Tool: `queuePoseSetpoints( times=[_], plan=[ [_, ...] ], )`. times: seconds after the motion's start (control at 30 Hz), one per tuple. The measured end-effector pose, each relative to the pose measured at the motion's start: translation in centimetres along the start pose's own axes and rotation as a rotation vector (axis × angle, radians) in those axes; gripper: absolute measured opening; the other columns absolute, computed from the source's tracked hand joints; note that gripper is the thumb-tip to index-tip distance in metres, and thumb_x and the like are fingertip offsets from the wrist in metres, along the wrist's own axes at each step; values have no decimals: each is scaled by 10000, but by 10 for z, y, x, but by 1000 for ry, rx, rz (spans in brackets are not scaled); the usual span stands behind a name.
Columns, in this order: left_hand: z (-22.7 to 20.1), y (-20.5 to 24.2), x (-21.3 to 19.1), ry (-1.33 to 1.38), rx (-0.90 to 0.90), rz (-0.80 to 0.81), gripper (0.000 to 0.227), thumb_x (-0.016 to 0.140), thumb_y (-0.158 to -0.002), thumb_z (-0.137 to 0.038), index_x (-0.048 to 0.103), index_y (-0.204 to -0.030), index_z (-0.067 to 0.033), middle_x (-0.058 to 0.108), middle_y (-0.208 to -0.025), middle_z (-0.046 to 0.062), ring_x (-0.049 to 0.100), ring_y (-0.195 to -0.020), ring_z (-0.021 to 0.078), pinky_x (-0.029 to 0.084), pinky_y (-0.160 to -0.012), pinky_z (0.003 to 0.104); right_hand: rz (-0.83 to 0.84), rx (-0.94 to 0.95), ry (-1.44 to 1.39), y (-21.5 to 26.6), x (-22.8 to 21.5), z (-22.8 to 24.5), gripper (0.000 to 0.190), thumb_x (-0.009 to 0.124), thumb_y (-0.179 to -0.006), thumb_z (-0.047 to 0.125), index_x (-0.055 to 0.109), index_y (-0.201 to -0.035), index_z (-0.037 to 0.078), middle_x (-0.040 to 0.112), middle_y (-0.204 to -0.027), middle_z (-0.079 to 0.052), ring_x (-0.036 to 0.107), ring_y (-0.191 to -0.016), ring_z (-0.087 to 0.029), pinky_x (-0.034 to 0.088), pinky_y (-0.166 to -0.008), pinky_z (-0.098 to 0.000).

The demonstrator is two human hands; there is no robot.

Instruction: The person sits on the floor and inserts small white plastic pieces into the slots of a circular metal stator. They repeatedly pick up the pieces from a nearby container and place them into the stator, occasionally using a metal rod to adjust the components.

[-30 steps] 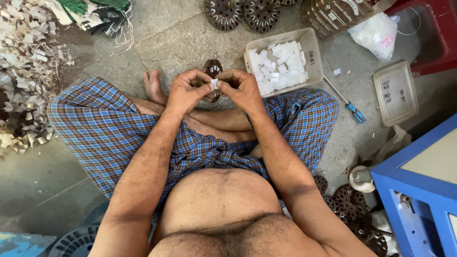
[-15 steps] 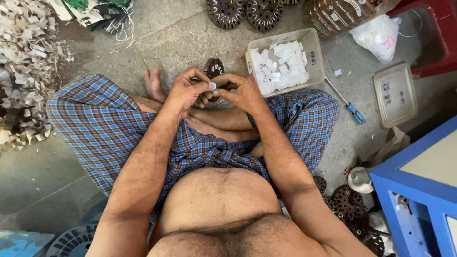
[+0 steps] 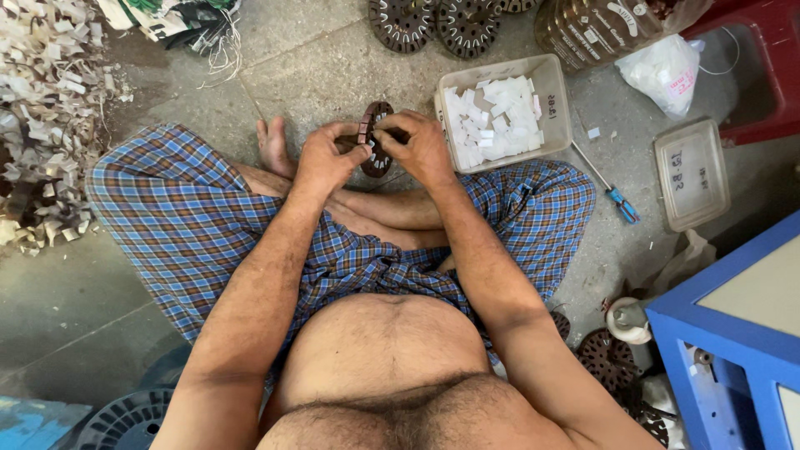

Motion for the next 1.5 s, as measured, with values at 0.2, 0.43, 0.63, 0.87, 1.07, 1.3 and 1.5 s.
queuePoseSetpoints(
  times=[0.2,0.43,0.63,0.87,1.07,1.3,1.5],
  plan=[
    [-3,2,2,-43,-23,17,386,788,-845,-48,697,-1215,17,772,-1006,81,749,-896,151,617,-796,282,76,68,4,-1,0,-3,257,809,-867,227,759,-1096,121,750,-966,-64,738,-873,-223,595,-804,-354],
    [5,0,3,-80,-70,41,375,758,-868,-40,709,-1236,13,782,-994,87,737,-859,152,597,-783,274,22,49,-24,3,-1,-9,173,839,-871,209,786,-996,103,747,-926,-50,731,-847,-221,578,-775,-350],
    [10,-4,5,64,-7,67,366,745,-866,-21,694,-1225,32,775,-1028,97,735,-902,147,609,-820,284,16,45,-4,1,3,-6,166,831,-861,194,785,-993,105,735,-921,-58,721,-834,-219,569,-769,-358],
    [-18,10,0,-215,99,-32,337,743,-870,-119,681,-1177,5,779,-1030,156,763,-935,260,606,-833,358,-5,-83,-35,9,-4,16,152,801,-878,140,761,-1016,92,708,-953,-83,711,-891,-260,569,-815,-380],
    [-44,20,-2,-439,153,-34,387,714,-874,-197,681,-1230,-48,748,-1039,206,735,-981,385,583,-863,449,20,-12,262,12,-4,22,172,809,-846,215,789,-1003,146,691,-985,-94,643,-998,-345,519,-866,-449],
    [-52,21,3,-444,258,-77,370,725,-857,-179,660,-1189,-28,749,-1003,210,732,-932,396,578,-833,463,36,-38,42,17,3,-2,218,793,-922,264,765,-1098,138,697,-1077,-99,665,-1059,-281,531,-934,-417],
    [-51,24,6,-399,108,-19,376,743,-834,-222,660,-1164,-61,766,-985,157,765,-926,330,600,-857,423,2,385,-481,33,9,-46,548,736,-930,375,588,-1366,78,713,-1248,-148,700,-1133,-222,600,-949,-364]
  ],
)
Point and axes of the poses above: each hand's wrist, its own y-axis away from the middle knuckle, its own x-axis out of the palm, z = x × y, the point moved 5 cm from there along -y, towards the middle knuckle
